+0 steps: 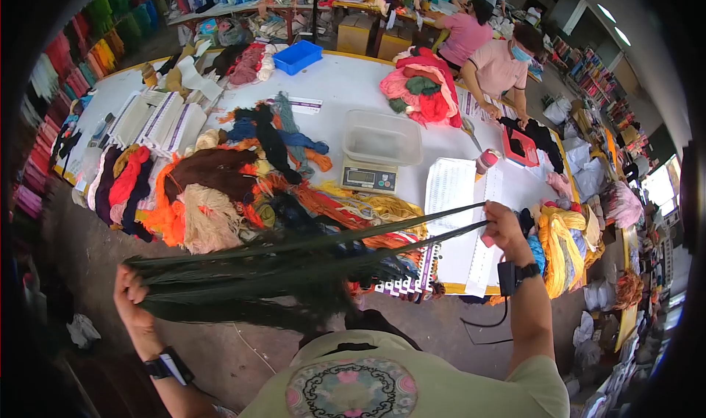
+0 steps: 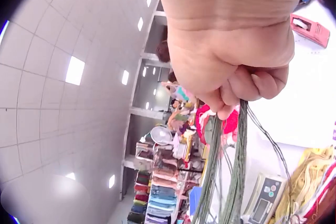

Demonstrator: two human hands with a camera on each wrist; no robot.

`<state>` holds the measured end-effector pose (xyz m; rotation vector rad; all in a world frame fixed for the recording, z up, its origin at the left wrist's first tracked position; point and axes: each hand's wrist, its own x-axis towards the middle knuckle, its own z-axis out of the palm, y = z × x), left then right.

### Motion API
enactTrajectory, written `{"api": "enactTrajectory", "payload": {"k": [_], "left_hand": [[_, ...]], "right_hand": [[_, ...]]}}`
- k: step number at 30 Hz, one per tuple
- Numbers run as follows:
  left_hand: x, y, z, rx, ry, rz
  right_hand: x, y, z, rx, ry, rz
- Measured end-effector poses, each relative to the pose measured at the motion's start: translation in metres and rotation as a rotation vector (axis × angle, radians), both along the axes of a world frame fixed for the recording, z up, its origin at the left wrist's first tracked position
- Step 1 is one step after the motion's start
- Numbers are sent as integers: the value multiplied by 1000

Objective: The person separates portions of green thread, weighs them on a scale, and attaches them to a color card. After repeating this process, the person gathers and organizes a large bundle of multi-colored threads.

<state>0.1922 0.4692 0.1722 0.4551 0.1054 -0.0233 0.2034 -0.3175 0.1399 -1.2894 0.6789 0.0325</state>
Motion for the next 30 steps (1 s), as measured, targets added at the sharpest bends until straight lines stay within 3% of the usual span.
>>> {"api": "enactTrajectory", "payload": {"k": [4,8,10,12,13,17,21,30], "left_hand": [[13,41,6,53,146,78],[26,47,15,274,125,52],[24,56,14,493,251,231],[16,67,8,533,242,249],[17,64,5,592,288,313],[23,68,-15,779,407,476],[29,90,-39,900,553,665],[30,71,-77,1014,660,730]], "right_hand": [[13,-24,11,-186,50,53],[44,-63,-3,-664,94,-30],[46,-86,-4,-1015,67,-151],[48,-120,-14,-1053,67,-123],[47,-122,-18,-1185,84,-97],[58,-104,-9,-1353,261,-84],[78,-116,-35,-1416,265,-52],[96,-159,-48,-1499,365,-71]]}}
